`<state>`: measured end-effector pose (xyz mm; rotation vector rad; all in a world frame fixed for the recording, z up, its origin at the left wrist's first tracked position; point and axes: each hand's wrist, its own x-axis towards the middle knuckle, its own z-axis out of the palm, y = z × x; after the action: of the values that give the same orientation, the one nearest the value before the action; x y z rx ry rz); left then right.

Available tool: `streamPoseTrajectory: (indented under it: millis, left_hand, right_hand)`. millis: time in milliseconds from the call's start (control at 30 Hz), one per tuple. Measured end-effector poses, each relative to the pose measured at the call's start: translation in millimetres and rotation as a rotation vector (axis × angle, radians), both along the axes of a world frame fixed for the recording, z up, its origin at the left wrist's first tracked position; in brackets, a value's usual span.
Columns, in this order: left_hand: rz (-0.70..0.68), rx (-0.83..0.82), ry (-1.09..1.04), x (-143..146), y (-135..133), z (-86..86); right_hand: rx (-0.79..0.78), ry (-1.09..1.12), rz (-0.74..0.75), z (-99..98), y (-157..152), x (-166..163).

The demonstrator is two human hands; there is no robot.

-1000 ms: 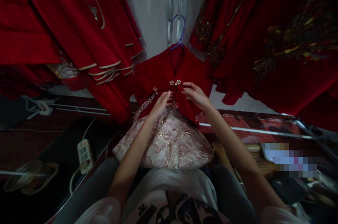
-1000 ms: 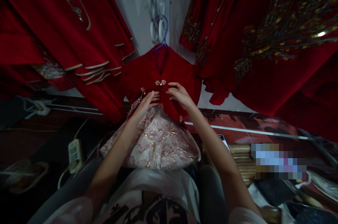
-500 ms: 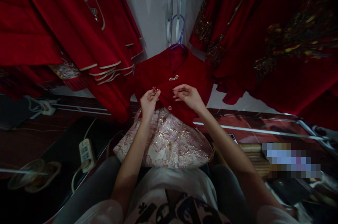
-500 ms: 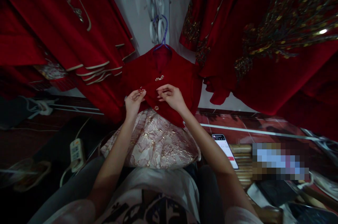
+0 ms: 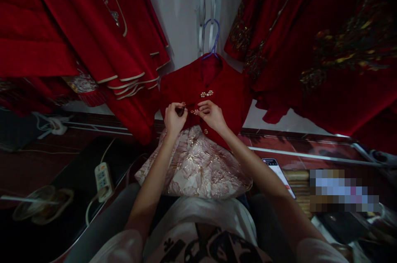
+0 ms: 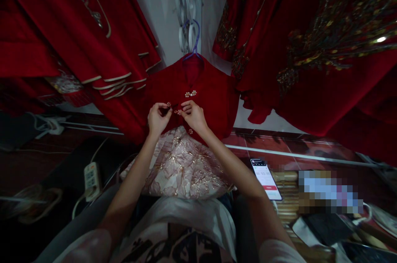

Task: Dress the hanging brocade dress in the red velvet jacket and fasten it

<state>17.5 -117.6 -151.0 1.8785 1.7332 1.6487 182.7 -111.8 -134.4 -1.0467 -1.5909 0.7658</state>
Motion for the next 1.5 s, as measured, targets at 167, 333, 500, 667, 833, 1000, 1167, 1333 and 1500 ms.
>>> streamPoseTrajectory:
  millis: [167,333,500,667,833,1000,1167,1333,1500]
  left_hand:
    - [0.053,-0.055,0.205,5.1,7.9,0.0]
    - [0.034,-0.033,0.086,2.5,11.1,-3.3]
    - [-0.172,-0.014,-0.279,-5.9,23.4,-9.0]
    - [-0.27,-0.075,-0.501,-11.2,31.1,-9.2]
    - [-0.254,-0.091,-0.511,-11.0,31.6,-7.3]
    - [-0.233,-0.115,-0.462,-12.0,32.5,-8.4]
    - [-0.236,-0.113,-0.429,-15.5,34.3,-10.8]
    - [-0.258,-0.139,-0.435,-19.6,45.7,-13.9]
    - [-0.308,-0.114,-0.492,-20.2,44.4,-17.7]
  right_hand:
    - [0.031,0.033,0.045,-0.5,3.4,4.2]
    - [0.021,0.022,0.06,-3.5,12.3,1.6]
    - [-0.011,0.08,0.08,-3.8,26.5,-14.2]
    - [0.044,0.097,0.004,-4.9,34.5,-30.1]
    - [0.132,0.03,-0.068,-7.5,33.3,-41.0]
    - [0.197,0.026,-0.108,-10.0,30.8,-44.7]
    - [0.224,0.0,-0.096,-12.3,29.7,-44.9]
    - [0.25,-0.065,-0.108,-11.9,28.7,-47.7]
    - [0.158,-0.051,0.0,-10.5,26.9,-33.7]
